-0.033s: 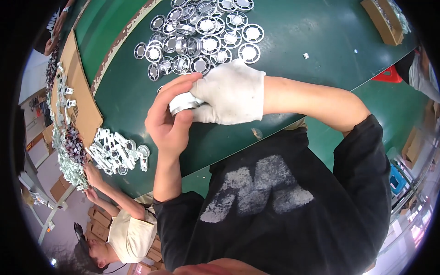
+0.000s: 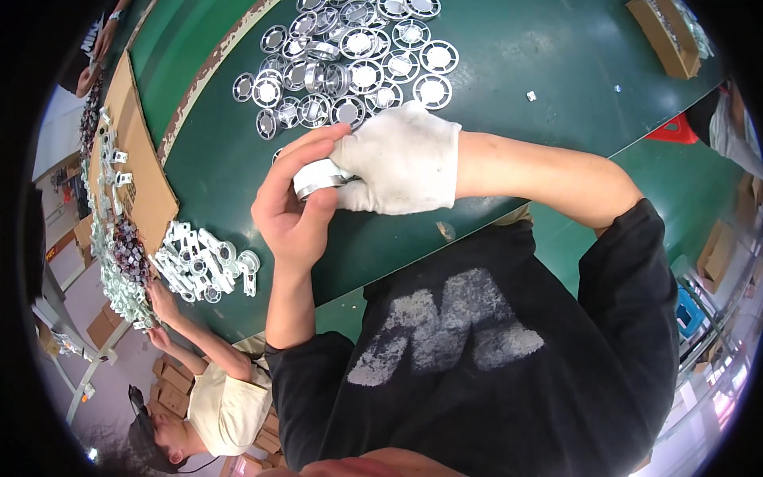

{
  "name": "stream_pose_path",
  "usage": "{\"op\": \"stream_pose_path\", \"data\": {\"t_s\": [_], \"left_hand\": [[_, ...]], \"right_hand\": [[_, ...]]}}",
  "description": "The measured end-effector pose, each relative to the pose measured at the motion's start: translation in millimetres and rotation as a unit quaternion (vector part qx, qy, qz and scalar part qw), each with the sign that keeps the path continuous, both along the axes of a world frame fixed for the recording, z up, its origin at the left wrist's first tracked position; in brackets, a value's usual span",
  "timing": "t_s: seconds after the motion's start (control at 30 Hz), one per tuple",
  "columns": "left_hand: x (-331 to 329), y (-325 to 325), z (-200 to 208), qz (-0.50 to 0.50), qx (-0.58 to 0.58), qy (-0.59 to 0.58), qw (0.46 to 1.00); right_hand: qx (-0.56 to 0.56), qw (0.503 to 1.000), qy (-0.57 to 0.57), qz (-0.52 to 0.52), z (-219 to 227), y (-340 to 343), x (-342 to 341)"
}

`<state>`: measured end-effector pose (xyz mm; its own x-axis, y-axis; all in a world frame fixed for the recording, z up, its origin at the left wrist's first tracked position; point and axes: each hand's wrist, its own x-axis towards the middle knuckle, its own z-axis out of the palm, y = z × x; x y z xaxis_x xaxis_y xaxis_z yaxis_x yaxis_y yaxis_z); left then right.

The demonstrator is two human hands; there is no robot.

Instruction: The person assembles small circular metal components into white plastic brackets by hand on an industrial assembly line.

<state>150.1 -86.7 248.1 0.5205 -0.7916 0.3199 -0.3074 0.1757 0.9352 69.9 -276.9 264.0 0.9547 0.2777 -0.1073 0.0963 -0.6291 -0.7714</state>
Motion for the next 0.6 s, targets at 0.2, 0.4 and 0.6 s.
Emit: {"op": "stream_pose_path", "data": {"t_s": [0.2, 0.4, 0.6], "left_hand": [[-7, -4, -3, 0.041, -0.027, -0.005, 0.999], [-3, -10, -5, 0.088, -0.008, -0.049, 0.995], [44, 6, 16, 0.030, 0.166, 0.009, 0.986]], "right_hand": [[-0.074, 0.983, -0.164, -0.044, -20, 10, -4], [-0.103, 0.988, -0.105, -0.040, -18, 9, -3], [-0.029, 0.995, 0.054, -0.072, 11, 2, 8]]}}
